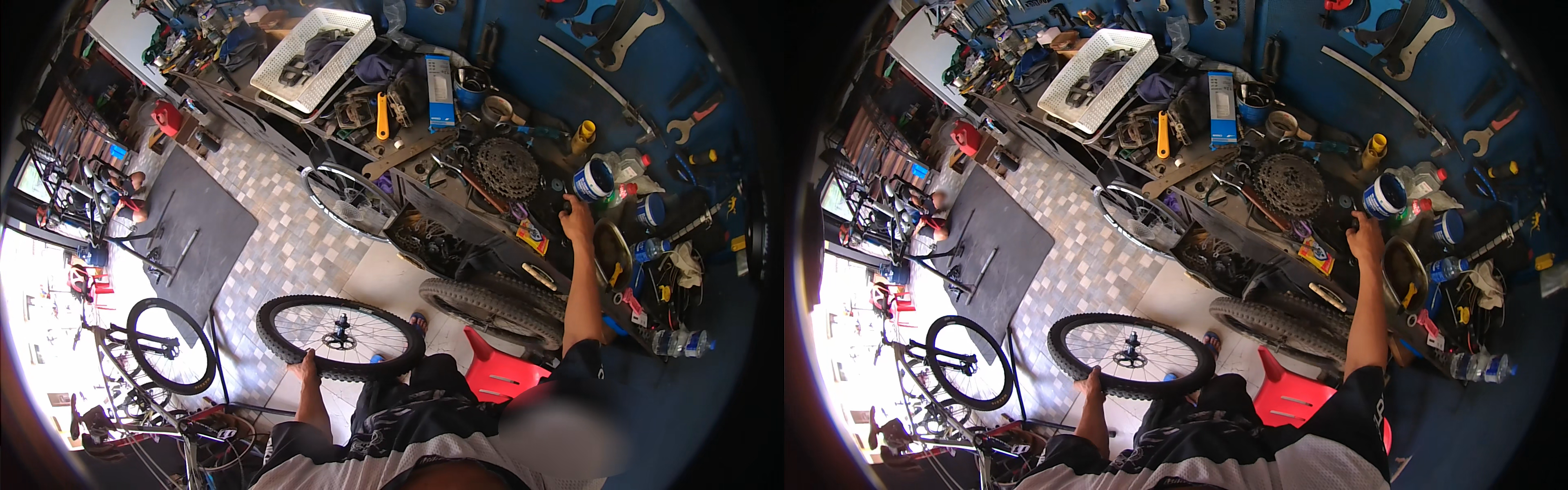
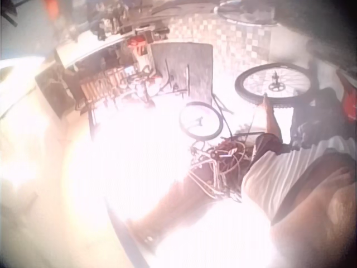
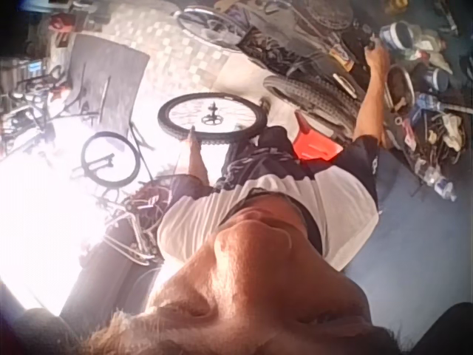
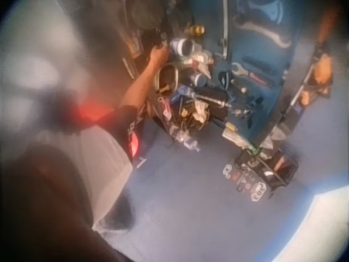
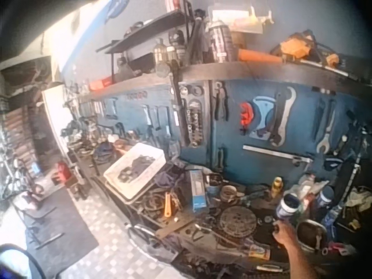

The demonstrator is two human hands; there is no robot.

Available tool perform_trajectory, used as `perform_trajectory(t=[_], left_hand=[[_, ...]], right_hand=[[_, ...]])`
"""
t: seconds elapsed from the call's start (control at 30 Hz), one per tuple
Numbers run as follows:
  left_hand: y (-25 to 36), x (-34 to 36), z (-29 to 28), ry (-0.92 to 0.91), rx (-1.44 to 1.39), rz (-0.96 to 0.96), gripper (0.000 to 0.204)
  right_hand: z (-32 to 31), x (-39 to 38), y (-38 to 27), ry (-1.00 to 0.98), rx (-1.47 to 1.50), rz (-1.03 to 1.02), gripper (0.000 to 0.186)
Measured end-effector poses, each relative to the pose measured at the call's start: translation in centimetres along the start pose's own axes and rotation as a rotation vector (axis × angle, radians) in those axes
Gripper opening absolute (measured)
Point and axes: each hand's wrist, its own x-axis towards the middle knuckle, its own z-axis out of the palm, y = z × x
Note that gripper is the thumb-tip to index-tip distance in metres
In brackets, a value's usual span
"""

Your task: The person removes a cassette from a bicycle wheel, places it on a workbench, and then uses a tool to adjust the hub. The person handles the wheel and tools throughout the process in a workshop setting.

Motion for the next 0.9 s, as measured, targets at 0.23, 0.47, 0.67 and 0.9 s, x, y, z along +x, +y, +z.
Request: perform_trajectory(t=[0.23, 0.47, 0.67, 0.9], left_hand=[[7.8, 2.6, 0.3, -0.007, 0.15, 0.245, 0.11], [9.0, 2.1, 0.8, -0.112, 0.334, 0.504, 0.108], [8.3, -0.9, 3.5, -0.122, 0.445, 0.53, 0.107], [11.1, -1.6, 8.8, -0.095, 0.594, 0.603, 0.104]], right_hand=[[-2.5, -4.2, -1.9, 0.284, 0.085, -0.188, 0.059], [-3.8, -12.9, -10.1, 0.285, 0.28, -0.437, 0.036], [-3.7, -9.2, -23.5, 0.058, 0.352, -0.844, 0.046], [6.4, 3.1, -33.2, -0.004, 0.183, -1.091, 0.086]])
